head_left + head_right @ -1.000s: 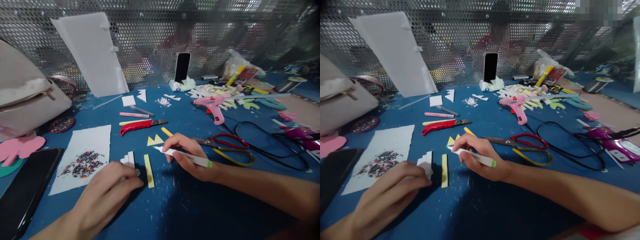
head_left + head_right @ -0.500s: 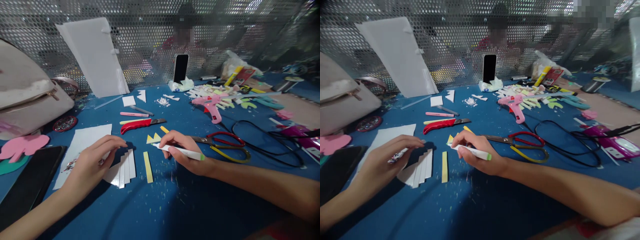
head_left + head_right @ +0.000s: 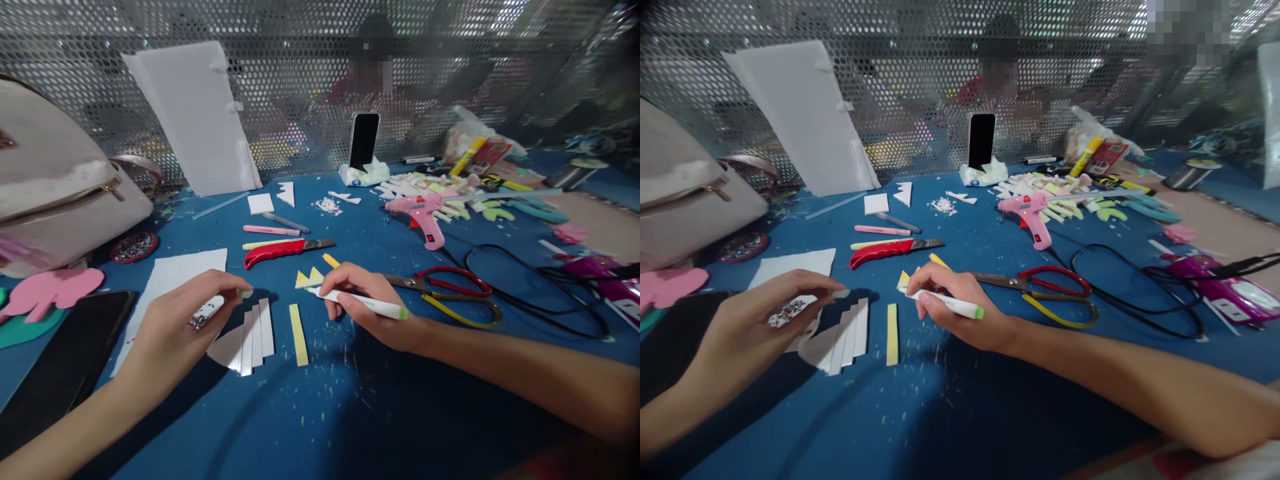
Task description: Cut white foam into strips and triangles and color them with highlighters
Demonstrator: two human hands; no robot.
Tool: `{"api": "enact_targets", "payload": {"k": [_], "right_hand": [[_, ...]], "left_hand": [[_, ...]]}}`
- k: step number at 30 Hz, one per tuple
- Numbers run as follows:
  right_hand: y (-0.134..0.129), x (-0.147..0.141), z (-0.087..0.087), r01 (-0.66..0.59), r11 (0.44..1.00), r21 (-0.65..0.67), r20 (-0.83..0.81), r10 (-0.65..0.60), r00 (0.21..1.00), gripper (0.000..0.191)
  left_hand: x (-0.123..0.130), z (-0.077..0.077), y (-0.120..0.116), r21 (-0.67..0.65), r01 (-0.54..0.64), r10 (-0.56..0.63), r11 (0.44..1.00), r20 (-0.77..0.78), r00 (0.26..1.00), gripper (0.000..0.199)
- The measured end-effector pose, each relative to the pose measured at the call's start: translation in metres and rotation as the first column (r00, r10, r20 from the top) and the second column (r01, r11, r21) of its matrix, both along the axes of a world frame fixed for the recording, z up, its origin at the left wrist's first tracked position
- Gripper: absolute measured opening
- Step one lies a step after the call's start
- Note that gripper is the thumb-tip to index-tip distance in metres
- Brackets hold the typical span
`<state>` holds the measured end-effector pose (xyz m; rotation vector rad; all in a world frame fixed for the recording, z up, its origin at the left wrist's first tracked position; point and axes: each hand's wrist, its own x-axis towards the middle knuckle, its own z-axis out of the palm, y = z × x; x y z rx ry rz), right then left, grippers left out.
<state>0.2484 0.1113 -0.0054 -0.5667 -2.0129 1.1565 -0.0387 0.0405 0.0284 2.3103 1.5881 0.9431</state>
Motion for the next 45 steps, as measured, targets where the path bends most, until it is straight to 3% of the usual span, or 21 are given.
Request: {"api": "enact_targets", "payload": {"k": [4,9,14,20,24,31,34,36,39,42,45], "right_hand": [[0.000,-0.003,0.003,-0.044,0.997,-0.056,0.004,0.044,0.999,0.018],[-0.001,-0.004,0.010,-0.037,0.996,0.086,0.100,0.028,0.995,0.018],[-0.002,-0.003,0.010,-0.042,0.991,0.129,0.144,0.023,0.989,0.019],[-0.004,-0.003,0.011,-0.046,0.991,0.128,0.172,0.023,0.985,0.018],[-0.004,-0.003,0.012,-0.049,0.989,0.139,0.185,0.022,0.982,0.018],[-0.002,-0.003,0.009,-0.071,0.962,0.262,0.159,0.029,0.987,0.018],[0.000,-0.003,0.008,-0.127,0.936,0.329,0.132,0.088,0.987,0.018],[0.000,-0.003,0.008,-0.173,0.913,0.370,0.137,0.131,0.982,0.017],[-0.002,-0.005,0.008,-0.215,0.846,0.488,0.223,0.117,0.968,0.026],[-0.006,-0.009,0.009,-0.249,0.762,0.598,0.398,-0.012,0.917,0.049],[-0.009,-0.012,0.007,-0.279,0.732,0.621,0.486,-0.080,0.870,0.061]], "left_hand": [[0.002,0.002,-0.004,-0.032,-0.025,0.027,0.999,0.045,0.999,0.014],[0.000,-0.001,-0.005,-0.038,-0.021,0.022,0.999,0.039,0.999,0.013],[-0.006,-0.006,0.002,0.005,0.014,-0.013,1.000,-0.046,0.999,0.017],[-0.012,-0.011,0.008,0.072,0.161,-0.149,0.984,-0.158,0.976,0.022],[-0.011,-0.008,0.002,0.144,0.278,-0.237,0.950,-0.247,0.940,0.014],[0.004,-0.019,-0.026,0.244,0.513,-0.354,0.823,-0.485,0.799,0.009],[0.012,-0.024,-0.036,0.217,0.555,-0.351,0.803,-0.581,0.734,0.021],[0.015,-0.026,-0.037,0.236,0.522,-0.300,0.820,-0.598,0.743,0.022],[0.015,-0.027,-0.029,0.261,0.349,-0.152,0.900,-0.563,0.812,0.023],[0.013,-0.026,-0.020,0.130,0.162,-0.082,0.978,-0.475,0.876,0.056],[0.013,-0.026,-0.016,-0.005,0.084,-0.079,0.996,-0.398,0.914,0.065]]}}
